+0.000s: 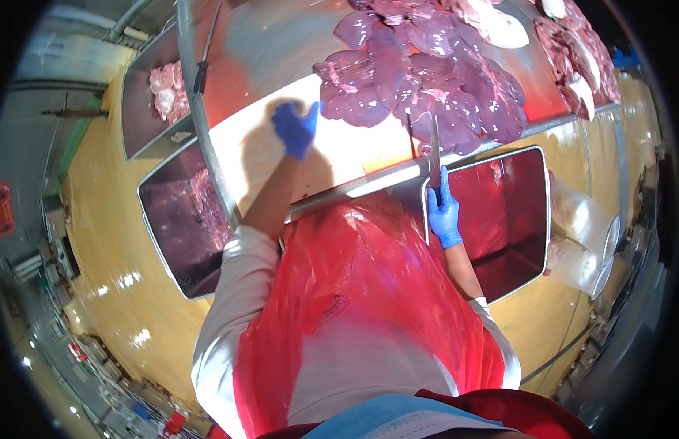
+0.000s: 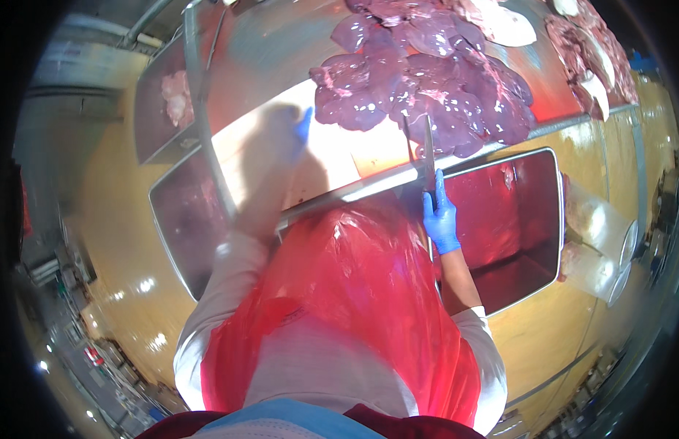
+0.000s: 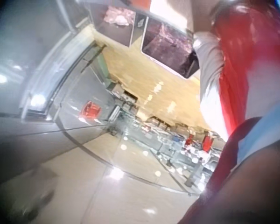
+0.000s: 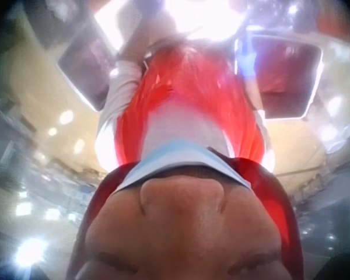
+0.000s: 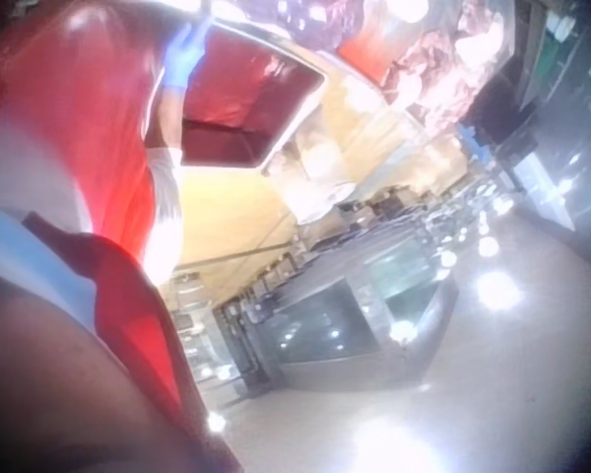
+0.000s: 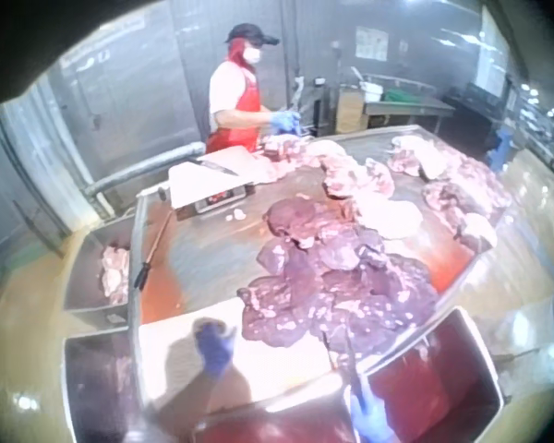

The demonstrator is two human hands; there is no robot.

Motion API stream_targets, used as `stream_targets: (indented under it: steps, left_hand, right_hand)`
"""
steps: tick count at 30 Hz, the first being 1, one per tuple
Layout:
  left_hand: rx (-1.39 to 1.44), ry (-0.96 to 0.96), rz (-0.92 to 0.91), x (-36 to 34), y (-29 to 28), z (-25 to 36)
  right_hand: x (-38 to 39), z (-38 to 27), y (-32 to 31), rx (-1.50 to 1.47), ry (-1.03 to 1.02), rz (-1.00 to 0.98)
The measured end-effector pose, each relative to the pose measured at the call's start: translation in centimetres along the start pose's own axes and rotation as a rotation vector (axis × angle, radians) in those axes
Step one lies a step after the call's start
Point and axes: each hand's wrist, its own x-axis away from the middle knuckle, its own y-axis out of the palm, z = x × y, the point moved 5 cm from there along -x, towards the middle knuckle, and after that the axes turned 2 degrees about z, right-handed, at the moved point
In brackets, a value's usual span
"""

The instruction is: The person uses a knife to cut large pieces of dark red meat on a white cutting board. They trim and slice the meat into smaller portions, placing the cut pieces into a metal bin to the left.

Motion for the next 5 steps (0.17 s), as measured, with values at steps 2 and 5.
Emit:
stream_targets:
  steps: [2, 5]
  left_hand:
    - [0.102, -0.133, -0.059, -1.1, -0.4, 9.3]
    - [-0.079, -0.269, -0.156, -3.9, 2.8, 13.3]
  right_hand:
    - [0.3, 0.9, -0.7, -0.015, 0.021, 0.041]
    - [1.5, 2.1, -2.4, 0.023, 0.062, 0.087]
